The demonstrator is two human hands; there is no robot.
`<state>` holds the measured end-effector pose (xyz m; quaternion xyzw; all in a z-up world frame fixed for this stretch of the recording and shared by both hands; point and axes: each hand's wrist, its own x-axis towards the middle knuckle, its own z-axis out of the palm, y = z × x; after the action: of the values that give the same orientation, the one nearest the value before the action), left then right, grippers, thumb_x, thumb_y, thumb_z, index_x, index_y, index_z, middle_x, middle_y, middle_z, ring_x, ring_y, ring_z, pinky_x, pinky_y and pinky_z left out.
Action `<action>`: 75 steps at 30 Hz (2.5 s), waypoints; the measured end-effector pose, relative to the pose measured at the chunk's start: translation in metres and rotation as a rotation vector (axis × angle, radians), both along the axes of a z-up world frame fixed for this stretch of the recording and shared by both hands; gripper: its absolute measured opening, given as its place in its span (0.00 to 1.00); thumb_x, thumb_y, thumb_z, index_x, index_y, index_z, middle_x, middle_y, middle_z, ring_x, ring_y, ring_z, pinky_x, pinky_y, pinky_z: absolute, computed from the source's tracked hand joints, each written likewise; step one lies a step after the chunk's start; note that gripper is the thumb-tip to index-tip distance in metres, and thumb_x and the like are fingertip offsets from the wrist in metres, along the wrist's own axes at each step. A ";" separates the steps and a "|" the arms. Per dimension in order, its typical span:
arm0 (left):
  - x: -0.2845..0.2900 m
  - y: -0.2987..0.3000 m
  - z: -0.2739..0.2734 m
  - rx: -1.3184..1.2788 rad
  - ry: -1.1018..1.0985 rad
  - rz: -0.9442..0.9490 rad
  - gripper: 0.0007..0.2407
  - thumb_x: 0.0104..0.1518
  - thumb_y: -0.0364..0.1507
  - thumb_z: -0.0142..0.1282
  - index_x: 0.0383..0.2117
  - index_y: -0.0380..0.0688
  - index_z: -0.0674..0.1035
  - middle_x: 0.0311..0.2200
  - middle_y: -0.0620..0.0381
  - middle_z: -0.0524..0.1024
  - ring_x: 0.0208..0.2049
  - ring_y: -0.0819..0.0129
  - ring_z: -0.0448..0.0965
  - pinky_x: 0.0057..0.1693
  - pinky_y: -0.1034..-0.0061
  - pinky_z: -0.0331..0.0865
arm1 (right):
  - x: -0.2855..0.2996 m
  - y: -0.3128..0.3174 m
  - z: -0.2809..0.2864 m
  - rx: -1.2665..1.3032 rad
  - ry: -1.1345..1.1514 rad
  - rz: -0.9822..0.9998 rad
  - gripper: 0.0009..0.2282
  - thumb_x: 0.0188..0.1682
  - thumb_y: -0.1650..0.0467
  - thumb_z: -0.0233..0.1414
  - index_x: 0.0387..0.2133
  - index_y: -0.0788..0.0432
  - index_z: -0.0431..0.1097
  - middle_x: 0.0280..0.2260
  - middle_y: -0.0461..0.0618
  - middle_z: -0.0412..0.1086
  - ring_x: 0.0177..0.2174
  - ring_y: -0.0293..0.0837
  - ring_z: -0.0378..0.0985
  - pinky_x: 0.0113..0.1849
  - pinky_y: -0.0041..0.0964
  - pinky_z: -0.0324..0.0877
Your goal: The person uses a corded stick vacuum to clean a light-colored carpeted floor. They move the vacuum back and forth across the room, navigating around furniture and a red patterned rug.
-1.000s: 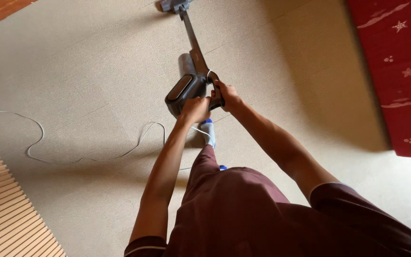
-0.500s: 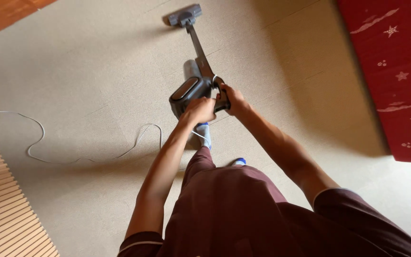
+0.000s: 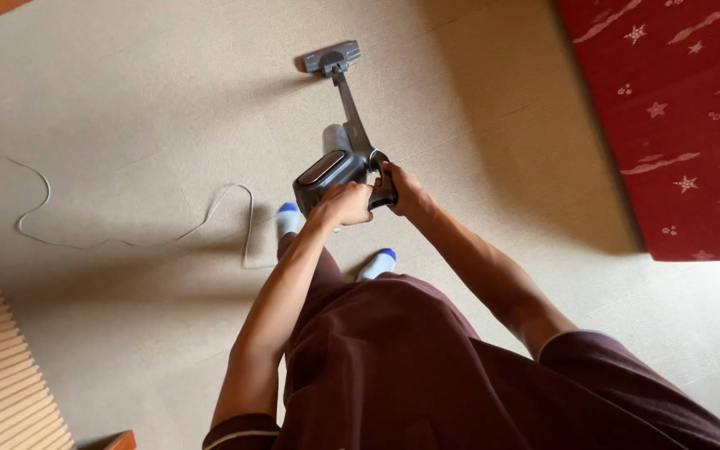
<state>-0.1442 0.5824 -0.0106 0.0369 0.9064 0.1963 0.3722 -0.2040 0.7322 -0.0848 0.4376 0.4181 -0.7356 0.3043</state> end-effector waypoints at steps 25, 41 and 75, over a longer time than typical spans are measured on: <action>0.223 0.073 0.057 0.002 0.289 0.297 0.19 0.48 0.39 0.58 0.44 0.42 0.75 0.32 0.37 0.83 0.39 0.41 0.85 0.47 0.46 0.77 | 0.168 0.041 0.042 -0.066 0.037 0.165 0.09 0.49 0.70 0.56 0.31 0.66 0.66 0.23 0.51 0.65 0.21 0.46 0.79 0.26 0.42 0.76; 0.072 0.061 -0.025 -0.003 0.330 0.175 0.13 0.54 0.37 0.54 0.42 0.48 0.80 0.30 0.43 0.84 0.39 0.43 0.85 0.48 0.48 0.77 | 0.032 0.045 0.000 0.048 0.039 0.068 0.08 0.45 0.72 0.58 0.29 0.67 0.68 0.20 0.56 0.69 0.17 0.49 0.78 0.20 0.44 0.77; -0.207 0.096 -0.109 0.018 0.204 0.191 0.11 0.53 0.25 0.49 0.42 0.45 0.78 0.28 0.37 0.82 0.35 0.41 0.86 0.44 0.47 0.78 | -0.241 0.075 -0.038 0.103 0.074 0.099 0.13 0.45 0.71 0.62 0.30 0.72 0.66 0.21 0.65 0.70 0.16 0.52 0.77 0.18 0.48 0.76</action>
<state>-0.3512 0.6786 -0.1196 -0.0265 0.9372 0.2342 0.2572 -0.4447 0.8075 -0.1223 0.4038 0.4876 -0.7128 0.3017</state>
